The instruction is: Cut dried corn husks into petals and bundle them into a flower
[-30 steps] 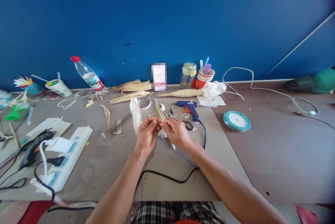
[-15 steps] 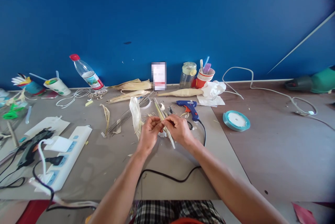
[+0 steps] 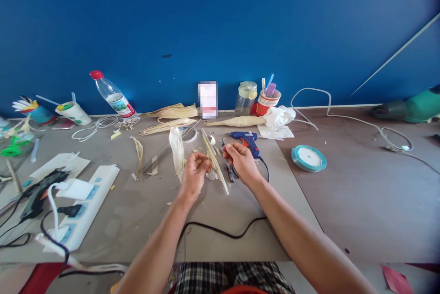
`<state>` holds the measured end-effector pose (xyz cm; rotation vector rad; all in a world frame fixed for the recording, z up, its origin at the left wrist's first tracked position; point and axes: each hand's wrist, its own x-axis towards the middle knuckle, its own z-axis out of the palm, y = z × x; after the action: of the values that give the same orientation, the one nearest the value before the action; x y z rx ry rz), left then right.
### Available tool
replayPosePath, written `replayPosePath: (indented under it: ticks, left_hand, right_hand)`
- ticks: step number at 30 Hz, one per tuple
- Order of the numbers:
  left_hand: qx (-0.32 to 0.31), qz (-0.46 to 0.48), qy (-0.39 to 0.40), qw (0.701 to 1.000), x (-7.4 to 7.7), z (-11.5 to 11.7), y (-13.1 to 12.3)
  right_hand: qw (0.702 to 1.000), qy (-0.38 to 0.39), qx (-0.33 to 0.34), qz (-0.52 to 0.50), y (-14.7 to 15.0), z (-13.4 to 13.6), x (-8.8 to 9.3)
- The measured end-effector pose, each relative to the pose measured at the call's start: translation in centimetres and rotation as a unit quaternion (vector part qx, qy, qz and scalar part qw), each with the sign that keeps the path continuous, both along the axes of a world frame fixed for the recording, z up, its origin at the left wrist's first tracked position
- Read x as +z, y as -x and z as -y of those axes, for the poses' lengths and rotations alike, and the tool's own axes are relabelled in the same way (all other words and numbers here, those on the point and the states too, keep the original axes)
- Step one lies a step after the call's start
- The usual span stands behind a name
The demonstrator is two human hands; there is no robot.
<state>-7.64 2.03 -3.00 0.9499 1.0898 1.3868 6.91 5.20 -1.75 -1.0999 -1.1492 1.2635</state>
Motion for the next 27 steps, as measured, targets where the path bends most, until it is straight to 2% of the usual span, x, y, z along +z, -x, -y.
replayPosePath:
  ticks: [3,5,7,10,14,22,27]
  left_hand:
    - [0.023,0.023,0.001,0.999,-0.2,-0.2,0.2]
    - [0.028,0.025,0.004,0.999,0.0,-0.2,0.2]
    - [0.027,0.012,0.006,1.000,0.2,-0.1,0.1]
    - [0.017,-0.021,-0.002,1.000,0.4,0.1,0.0]
    - [-0.007,-0.041,-0.007,0.999,0.4,0.2,-0.1]
    - [-0.040,-0.120,-0.027,0.992,0.5,0.2,0.1]
    - [-0.053,-0.129,-0.029,0.990,0.6,0.4,0.0]
  right_hand:
    - [0.993,-0.024,0.107,0.042,0.3,0.6,0.2]
    - [0.983,-0.061,0.152,0.080,0.7,1.2,0.3]
    - [0.976,-0.101,0.143,0.128,1.0,1.6,0.4]
    - [0.972,-0.124,0.093,0.178,1.3,1.9,0.6]
    - [0.979,-0.089,0.064,0.174,1.2,1.7,0.8]
    - [0.982,-0.033,0.063,0.173,1.0,1.3,1.1]
    - [0.983,-0.015,0.066,0.173,1.0,1.3,1.2]
